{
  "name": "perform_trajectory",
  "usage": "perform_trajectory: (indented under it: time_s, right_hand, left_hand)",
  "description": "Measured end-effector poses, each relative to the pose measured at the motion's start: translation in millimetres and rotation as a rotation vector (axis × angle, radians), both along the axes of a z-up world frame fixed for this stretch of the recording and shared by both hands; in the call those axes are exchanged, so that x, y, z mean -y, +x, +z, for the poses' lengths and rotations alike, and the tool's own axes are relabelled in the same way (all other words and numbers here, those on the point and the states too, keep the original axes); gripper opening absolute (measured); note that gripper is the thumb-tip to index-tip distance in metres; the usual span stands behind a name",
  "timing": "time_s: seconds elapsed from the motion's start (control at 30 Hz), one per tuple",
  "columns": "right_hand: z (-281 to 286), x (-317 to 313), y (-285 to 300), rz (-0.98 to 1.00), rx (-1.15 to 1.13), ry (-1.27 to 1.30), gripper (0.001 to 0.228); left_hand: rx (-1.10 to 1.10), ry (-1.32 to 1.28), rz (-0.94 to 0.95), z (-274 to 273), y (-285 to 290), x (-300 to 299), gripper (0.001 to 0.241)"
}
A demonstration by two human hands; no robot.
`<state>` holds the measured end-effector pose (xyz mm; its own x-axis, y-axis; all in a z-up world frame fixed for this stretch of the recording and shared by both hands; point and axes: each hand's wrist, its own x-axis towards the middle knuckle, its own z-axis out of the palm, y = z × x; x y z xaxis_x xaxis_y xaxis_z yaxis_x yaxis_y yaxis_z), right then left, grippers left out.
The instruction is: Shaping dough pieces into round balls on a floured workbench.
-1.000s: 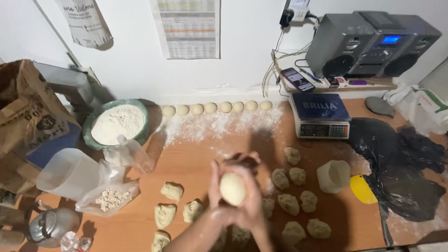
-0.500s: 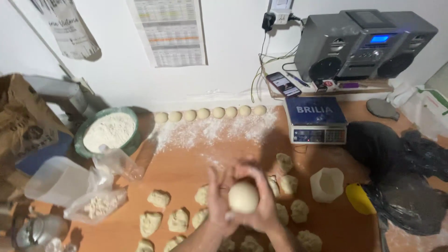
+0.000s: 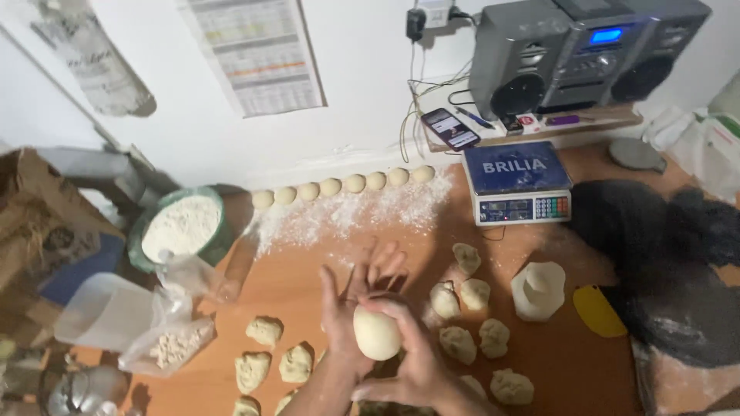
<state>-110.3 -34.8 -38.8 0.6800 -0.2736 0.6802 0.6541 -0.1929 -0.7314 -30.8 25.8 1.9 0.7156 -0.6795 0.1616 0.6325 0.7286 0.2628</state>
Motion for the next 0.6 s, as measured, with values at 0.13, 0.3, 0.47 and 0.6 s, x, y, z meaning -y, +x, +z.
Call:
perform_trajectory:
  time_s: [0.13, 0.3, 0.47, 0.6]
  right_hand:
    - [9, 15, -6, -0.215, -0.063, 0.051, 0.095]
    - [-3, -6, -12, -0.050, 0.007, 0.032, 0.094]
    - [-6, 3, -2, -0.188, -0.064, 0.126, 0.094]
    - [-16, -6, -1, -0.035, -0.044, -0.014, 0.097]
  left_hand:
    - [0.018, 0.027, -0.015, -32, -19, 6, 0.087]
    - [-0.061, 0.102, 0.008, 7, -4, 1, 0.087]
    - [0.101, 0.213, -0.133, -49, 8, -6, 0.083]
    - [0.028, 0.122, -0.261, 2, 14, -12, 0.076]
